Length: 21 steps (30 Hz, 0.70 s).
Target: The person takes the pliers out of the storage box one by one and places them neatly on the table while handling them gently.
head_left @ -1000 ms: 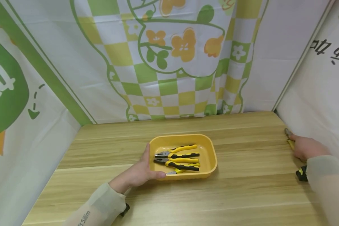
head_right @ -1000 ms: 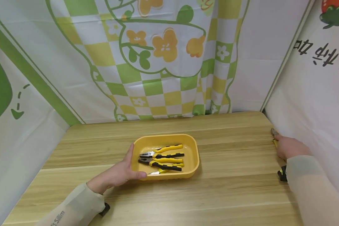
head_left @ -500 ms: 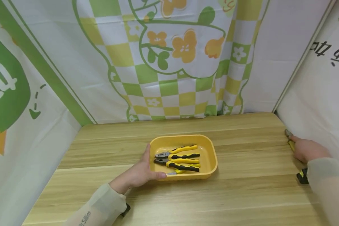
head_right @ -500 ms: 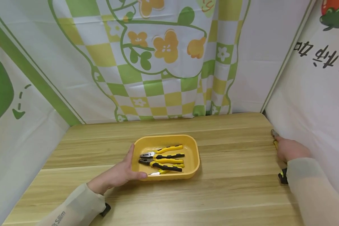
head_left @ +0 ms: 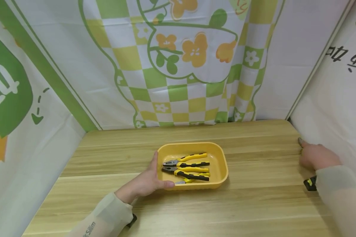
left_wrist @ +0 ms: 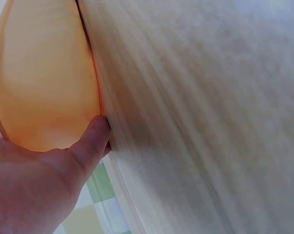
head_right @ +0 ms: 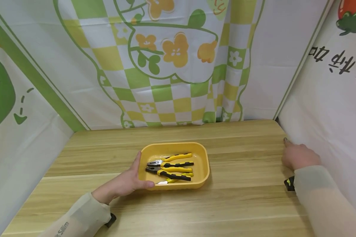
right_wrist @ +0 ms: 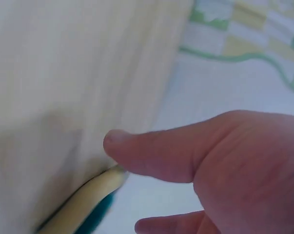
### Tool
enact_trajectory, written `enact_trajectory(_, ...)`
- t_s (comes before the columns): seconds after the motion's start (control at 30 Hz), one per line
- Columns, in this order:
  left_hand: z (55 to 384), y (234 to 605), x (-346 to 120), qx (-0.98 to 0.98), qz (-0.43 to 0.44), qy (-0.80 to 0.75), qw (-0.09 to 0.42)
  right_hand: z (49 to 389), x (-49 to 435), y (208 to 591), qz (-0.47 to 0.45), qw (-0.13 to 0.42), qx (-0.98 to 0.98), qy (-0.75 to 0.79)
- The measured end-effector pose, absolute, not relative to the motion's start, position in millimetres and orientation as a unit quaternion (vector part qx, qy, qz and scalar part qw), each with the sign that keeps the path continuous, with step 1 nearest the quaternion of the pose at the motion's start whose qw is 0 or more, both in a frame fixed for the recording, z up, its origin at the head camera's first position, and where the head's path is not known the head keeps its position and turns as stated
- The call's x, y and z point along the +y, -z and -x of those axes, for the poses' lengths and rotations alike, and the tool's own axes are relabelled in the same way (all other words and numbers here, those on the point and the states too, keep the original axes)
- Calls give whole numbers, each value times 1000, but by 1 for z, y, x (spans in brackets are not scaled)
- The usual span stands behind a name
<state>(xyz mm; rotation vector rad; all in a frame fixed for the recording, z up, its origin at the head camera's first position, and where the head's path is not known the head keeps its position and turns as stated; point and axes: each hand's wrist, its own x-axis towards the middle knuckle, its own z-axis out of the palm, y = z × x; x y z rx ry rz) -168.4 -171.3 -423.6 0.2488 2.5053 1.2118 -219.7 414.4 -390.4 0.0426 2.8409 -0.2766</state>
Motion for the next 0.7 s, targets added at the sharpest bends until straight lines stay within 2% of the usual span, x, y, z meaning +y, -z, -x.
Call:
enact_trajectory(0.13,169,424,-171,885,-93,-425,169,224,388,374,14,120,989,88)
enact_trajectory(0.5,166,427,-171,880,-83,-436,167,232,286,339,127,7,988,91)
enact_trajectory(0.7,166,424,-171,886,-88,-427,160,224,234,317,157,1,977,146)
